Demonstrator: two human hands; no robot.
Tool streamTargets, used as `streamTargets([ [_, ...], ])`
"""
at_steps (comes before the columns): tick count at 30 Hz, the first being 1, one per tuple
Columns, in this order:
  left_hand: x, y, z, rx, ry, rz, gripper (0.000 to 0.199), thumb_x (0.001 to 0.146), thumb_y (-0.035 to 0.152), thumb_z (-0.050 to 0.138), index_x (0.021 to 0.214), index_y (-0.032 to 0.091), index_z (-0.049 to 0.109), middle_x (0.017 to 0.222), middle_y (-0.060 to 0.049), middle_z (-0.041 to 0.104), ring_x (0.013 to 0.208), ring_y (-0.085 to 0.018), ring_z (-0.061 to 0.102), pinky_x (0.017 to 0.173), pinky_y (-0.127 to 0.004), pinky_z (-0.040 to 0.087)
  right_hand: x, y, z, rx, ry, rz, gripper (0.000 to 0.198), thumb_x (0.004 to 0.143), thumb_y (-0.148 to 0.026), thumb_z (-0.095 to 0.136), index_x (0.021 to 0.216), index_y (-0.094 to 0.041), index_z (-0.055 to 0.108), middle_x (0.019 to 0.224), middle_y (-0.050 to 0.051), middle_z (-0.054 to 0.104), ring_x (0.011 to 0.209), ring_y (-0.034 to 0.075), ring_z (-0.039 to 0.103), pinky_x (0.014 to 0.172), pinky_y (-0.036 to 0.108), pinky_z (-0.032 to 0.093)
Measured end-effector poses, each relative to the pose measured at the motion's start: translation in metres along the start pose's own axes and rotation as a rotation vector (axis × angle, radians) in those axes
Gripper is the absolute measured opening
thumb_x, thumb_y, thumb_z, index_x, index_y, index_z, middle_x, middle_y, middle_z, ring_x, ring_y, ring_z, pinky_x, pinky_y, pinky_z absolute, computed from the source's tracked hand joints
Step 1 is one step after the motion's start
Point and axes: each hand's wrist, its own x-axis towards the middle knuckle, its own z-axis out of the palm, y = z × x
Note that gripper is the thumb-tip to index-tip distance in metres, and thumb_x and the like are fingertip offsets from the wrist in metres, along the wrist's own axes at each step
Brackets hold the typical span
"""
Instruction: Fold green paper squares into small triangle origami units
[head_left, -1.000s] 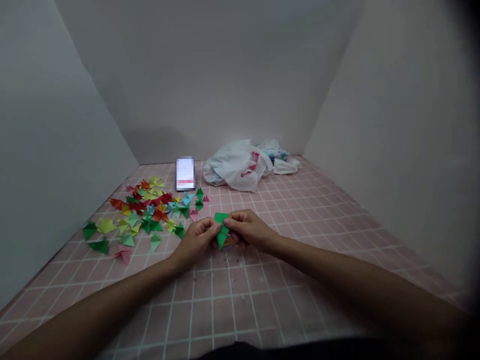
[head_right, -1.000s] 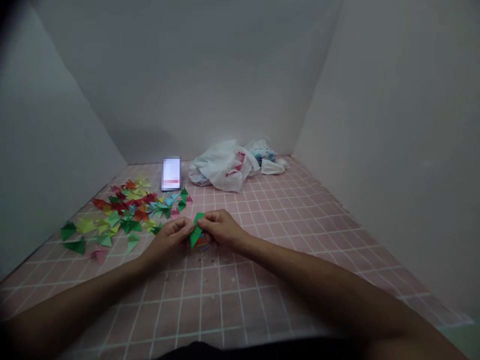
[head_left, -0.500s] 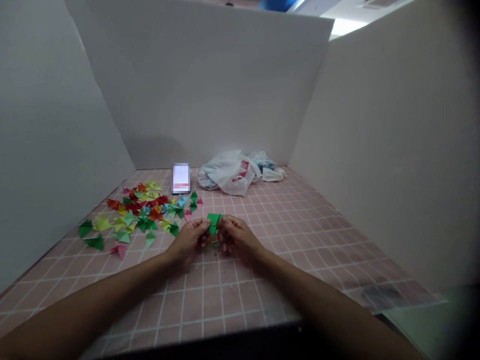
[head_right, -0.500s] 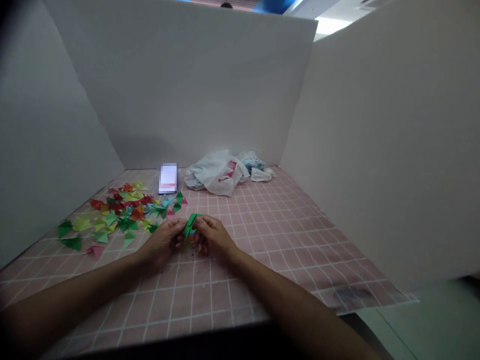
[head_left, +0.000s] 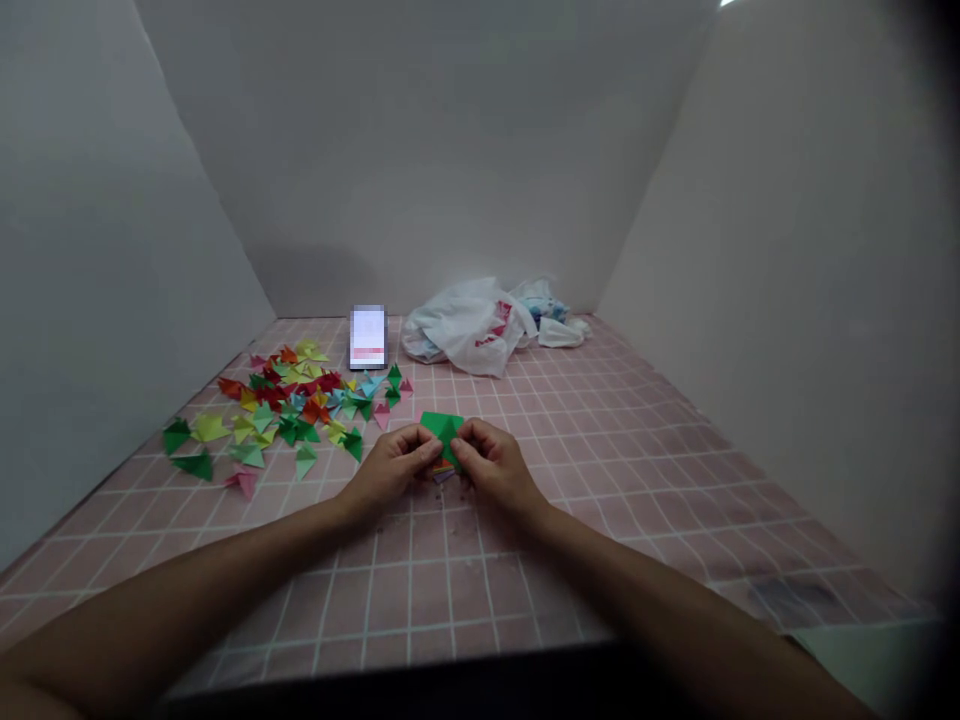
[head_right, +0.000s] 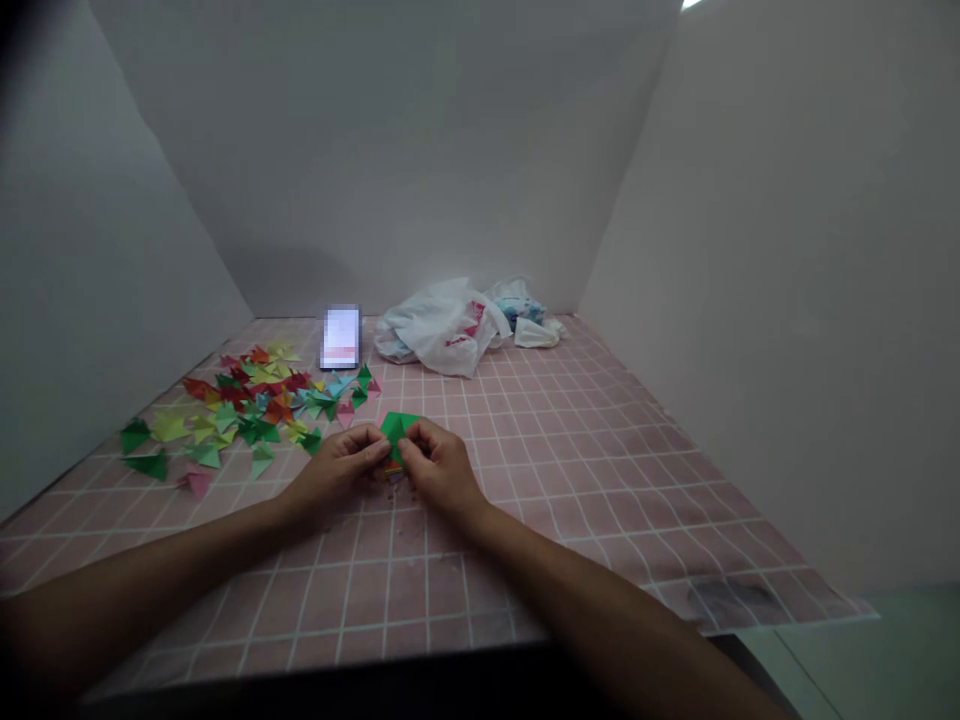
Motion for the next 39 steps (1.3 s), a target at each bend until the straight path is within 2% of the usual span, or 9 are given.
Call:
streamTargets([
  [3, 0.002, -0.001, -0.001, -0.005, -0.004, 0.007, 0.031, 0.074, 0.041, 0.080, 0.078, 0.016, 0.062, 0.065, 0.003, 0.057, 0.056, -0.009, 0.050, 0.055, -0.022, 0.040, 0.001, -0.002, -0.004, -0.189, -0.015, -0.096, 0.021, 0.087, -0.029, 0.058, 0.070, -0.021, 0.050, 0.059, -0.005, 0.050, 0.051, 0.011, 0.047, 0.048, 0.023, 0.035],
  [7, 0.001, 0.002, 0.000, -0.031, 0.002, 0.049, 0.030, 0.073, 0.038, 0.081, 0.074, 0.015, 0.061, 0.068, 0.002, 0.058, 0.061, -0.010, 0.052, 0.061, -0.022, 0.042, 0.001, -0.005, -0.008, -0.305, -0.153, -0.168, 0.020, 0.087, -0.024, 0.056, 0.067, -0.020, 0.052, 0.061, -0.002, 0.053, 0.057, 0.012, 0.047, 0.054, 0.024, 0.035],
  [13, -0.004, 0.008, 0.003, 0.058, 0.049, 0.099, 0.034, 0.079, 0.043, 0.073, 0.066, 0.015, 0.059, 0.062, 0.003, 0.053, 0.058, -0.009, 0.047, 0.057, -0.022, 0.038, -0.001, -0.006, -0.005, -0.138, -0.208, -0.006, 0.021, 0.087, -0.027, 0.059, 0.067, -0.022, 0.053, 0.056, -0.003, 0.053, 0.051, 0.012, 0.047, 0.050, 0.025, 0.035],
  [18, -0.001, 0.004, 0.003, 0.045, 0.023, 0.043, 0.032, 0.079, 0.045, 0.074, 0.076, 0.016, 0.061, 0.065, 0.001, 0.060, 0.057, -0.011, 0.054, 0.058, -0.023, 0.044, 0.000, -0.002, -0.007, -0.076, -0.114, 0.083, 0.021, 0.086, -0.030, 0.061, 0.069, -0.022, 0.053, 0.055, -0.004, 0.053, 0.046, 0.011, 0.048, 0.045, 0.024, 0.036],
  [21, 0.001, 0.003, 0.002, 0.061, -0.015, 0.016, 0.033, 0.078, 0.044, 0.076, 0.071, 0.016, 0.061, 0.063, 0.000, 0.063, 0.056, -0.012, 0.056, 0.057, -0.024, 0.044, 0.000, -0.001, -0.008, 0.009, -0.083, 0.128, 0.021, 0.086, -0.035, 0.063, 0.072, -0.022, 0.053, 0.055, -0.005, 0.054, 0.044, 0.011, 0.052, 0.044, 0.024, 0.039],
  [24, 0.002, 0.004, 0.001, 0.090, 0.006, 0.037, 0.032, 0.078, 0.043, 0.075, 0.069, 0.016, 0.060, 0.061, 0.000, 0.062, 0.055, -0.011, 0.054, 0.057, -0.023, 0.043, 0.000, 0.001, -0.008, 0.095, -0.092, 0.172, 0.022, 0.086, -0.038, 0.065, 0.075, -0.022, 0.055, 0.058, -0.005, 0.055, 0.044, 0.012, 0.054, 0.043, 0.025, 0.042],
  [30, 0.003, 0.006, -0.001, 0.184, 0.024, 0.058, 0.026, 0.080, 0.037, 0.072, 0.070, 0.016, 0.061, 0.059, 0.001, 0.060, 0.053, -0.011, 0.052, 0.054, -0.022, 0.040, 0.003, 0.008, -0.008, 0.183, -0.114, 0.193, 0.023, 0.085, -0.041, 0.068, 0.081, -0.021, 0.056, 0.067, -0.003, 0.058, 0.050, 0.011, 0.054, 0.048, 0.025, 0.044],
  [34, 0.000, 0.006, 0.001, 0.287, -0.056, 0.013, 0.022, 0.081, 0.031, 0.071, 0.068, 0.017, 0.060, 0.054, 0.002, 0.056, 0.049, -0.009, 0.047, 0.050, -0.022, 0.034, 0.004, 0.007, -0.010, 0.137, -0.084, 0.142, 0.025, 0.080, -0.038, 0.074, 0.073, -0.020, 0.057, 0.065, -0.003, 0.054, 0.056, 0.011, 0.050, 0.051, 0.023, 0.039],
  [39, 0.000, 0.007, 0.001, 0.185, -0.083, 0.009, 0.019, 0.082, 0.033, 0.069, 0.074, 0.017, 0.064, 0.061, 0.000, 0.061, 0.055, -0.011, 0.053, 0.054, -0.023, 0.040, 0.004, 0.005, -0.013, 0.155, -0.031, 0.159, 0.035, 0.089, -0.047, 0.064, 0.067, -0.021, 0.056, 0.056, -0.003, 0.054, 0.049, 0.012, 0.050, 0.048, 0.025, 0.041],
])
